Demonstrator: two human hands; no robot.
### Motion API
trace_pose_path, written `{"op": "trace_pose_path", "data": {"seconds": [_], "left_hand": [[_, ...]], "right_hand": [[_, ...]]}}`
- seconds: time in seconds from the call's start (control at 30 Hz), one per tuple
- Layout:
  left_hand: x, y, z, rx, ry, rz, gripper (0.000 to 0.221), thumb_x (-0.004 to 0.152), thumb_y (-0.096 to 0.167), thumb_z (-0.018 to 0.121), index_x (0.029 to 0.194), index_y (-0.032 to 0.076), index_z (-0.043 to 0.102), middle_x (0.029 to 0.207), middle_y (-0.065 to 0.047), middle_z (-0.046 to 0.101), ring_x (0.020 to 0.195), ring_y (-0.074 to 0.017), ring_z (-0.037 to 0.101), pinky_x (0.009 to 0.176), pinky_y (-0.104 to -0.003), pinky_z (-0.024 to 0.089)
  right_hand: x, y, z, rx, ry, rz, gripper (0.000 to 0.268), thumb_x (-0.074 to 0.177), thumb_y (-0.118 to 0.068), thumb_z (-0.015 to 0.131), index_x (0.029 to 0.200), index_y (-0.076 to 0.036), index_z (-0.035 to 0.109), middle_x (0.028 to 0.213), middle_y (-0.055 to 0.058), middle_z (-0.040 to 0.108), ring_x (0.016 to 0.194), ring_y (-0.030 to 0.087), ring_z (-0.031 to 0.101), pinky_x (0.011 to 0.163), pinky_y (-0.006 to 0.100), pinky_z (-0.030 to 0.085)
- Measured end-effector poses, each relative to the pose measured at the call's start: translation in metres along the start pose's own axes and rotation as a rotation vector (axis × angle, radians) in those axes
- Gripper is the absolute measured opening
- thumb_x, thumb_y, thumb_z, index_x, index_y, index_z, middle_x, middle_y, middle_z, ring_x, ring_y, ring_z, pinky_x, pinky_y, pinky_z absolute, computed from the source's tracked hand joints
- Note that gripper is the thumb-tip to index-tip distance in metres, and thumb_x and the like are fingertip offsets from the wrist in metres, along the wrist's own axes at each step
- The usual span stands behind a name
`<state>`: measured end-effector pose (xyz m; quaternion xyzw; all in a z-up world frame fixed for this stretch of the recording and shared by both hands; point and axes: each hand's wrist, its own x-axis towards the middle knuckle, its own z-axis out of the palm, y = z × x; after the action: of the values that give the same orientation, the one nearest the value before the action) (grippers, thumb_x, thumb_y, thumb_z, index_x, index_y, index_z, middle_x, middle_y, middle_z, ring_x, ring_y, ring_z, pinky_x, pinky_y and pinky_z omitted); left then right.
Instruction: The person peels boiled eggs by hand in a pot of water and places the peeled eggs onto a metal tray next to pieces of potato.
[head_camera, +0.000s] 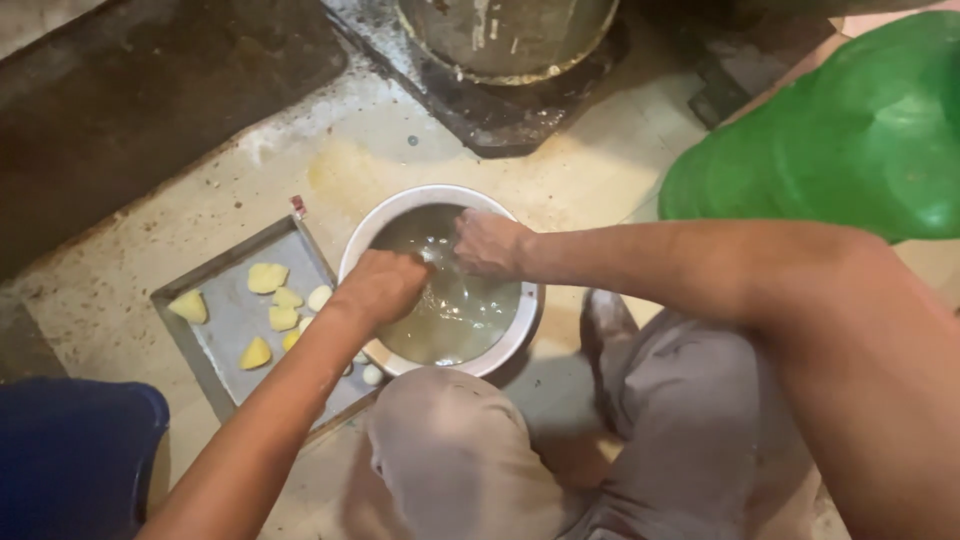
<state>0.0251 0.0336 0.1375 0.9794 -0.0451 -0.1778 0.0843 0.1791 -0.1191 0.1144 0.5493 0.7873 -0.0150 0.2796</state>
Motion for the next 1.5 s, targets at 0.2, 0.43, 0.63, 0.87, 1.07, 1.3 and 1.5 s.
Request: {"op": "trace_pose_path", "data": {"seconds": [0.2,0.43,0.63,0.87,1.07,1.3,1.5], "left_hand": [[0.012,0.004,-0.033,-0.177,0.067,-0.106,0.022,0.089,0.02,0.062,0.106,0.015,0.075,0.105,-0.014,0.075,0.101,-0.0341,0.07,0.087,-0.049,0.055],[0.047,-0.013,-0.079,-0.129,-0.174,-0.36,0.026,0.092,0.025,0.066,0.115,0.018,0.076,0.118,-0.013,0.073,0.111,-0.0325,0.07,0.094,-0.046,0.055],[0.066,-0.023,-0.109,-0.027,-0.195,-0.571,0.061,0.076,0.043,0.09,0.121,0.008,0.069,0.122,-0.013,0.07,0.114,-0.0332,0.067,0.094,-0.046,0.055],[0.034,-0.027,-0.091,-0.033,-0.271,-0.821,0.059,0.072,0.045,0.093,0.118,0.012,0.075,0.122,-0.011,0.074,0.116,-0.0306,0.069,0.095,-0.042,0.057],[-0.019,-0.021,-0.035,-0.345,-0.372,-1.028,0.06,0.068,0.048,0.094,0.11,0.009,0.075,0.11,-0.013,0.075,0.099,-0.0295,0.071,0.082,-0.044,0.057],[-0.051,-0.025,0.01,-0.627,-0.278,-1.051,0.055,0.075,0.048,0.084,0.085,-0.006,0.081,0.076,-0.021,0.076,0.061,-0.0277,0.071,0.061,-0.04,0.056],[-0.034,-0.001,-0.018,-0.52,-0.217,-1.215,0.044,0.074,0.045,0.078,0.096,0.007,0.08,0.084,-0.012,0.079,0.067,-0.0243,0.073,0.07,-0.04,0.058]], "right_hand": [[-0.015,0.013,-0.021,0.13,0.229,0.152,0.019,0.085,-0.022,0.061,0.094,-0.013,0.075,0.104,0.008,0.065,0.106,0.027,0.061,0.083,0.041,0.047],[-0.053,0.03,-0.02,0.513,0.674,0.468,0.058,0.072,-0.014,0.072,0.126,-0.003,0.055,0.115,0.015,0.057,0.111,0.033,0.056,0.09,0.044,0.044],[-0.055,0.059,-0.023,1.162,0.117,0.649,0.057,0.081,-0.03,0.077,0.125,-0.002,0.054,0.11,0.02,0.066,0.103,0.039,0.067,0.089,0.051,0.052],[-0.016,0.082,-0.004,1.086,-0.127,0.487,0.045,0.082,-0.032,0.074,0.118,-0.004,0.076,0.098,0.021,0.077,0.09,0.035,0.078,0.082,0.045,0.062],[-0.048,0.069,0.004,1.452,0.022,0.465,0.062,0.085,-0.027,0.076,0.14,-0.017,0.05,0.083,0.018,0.076,0.06,0.025,0.071,0.053,0.038,0.058],[-0.074,0.04,0.023,1.828,0.01,0.525,0.039,0.092,-0.016,0.064,0.124,0.005,0.065,0.08,0.022,0.078,0.058,0.027,0.075,0.05,0.039,0.061],[-0.061,0.041,0.037,1.54,0.297,0.565,0.058,0.083,-0.012,0.067,0.14,-0.009,0.055,0.098,0.024,0.074,0.091,0.035,0.075,0.084,0.042,0.058]]}}
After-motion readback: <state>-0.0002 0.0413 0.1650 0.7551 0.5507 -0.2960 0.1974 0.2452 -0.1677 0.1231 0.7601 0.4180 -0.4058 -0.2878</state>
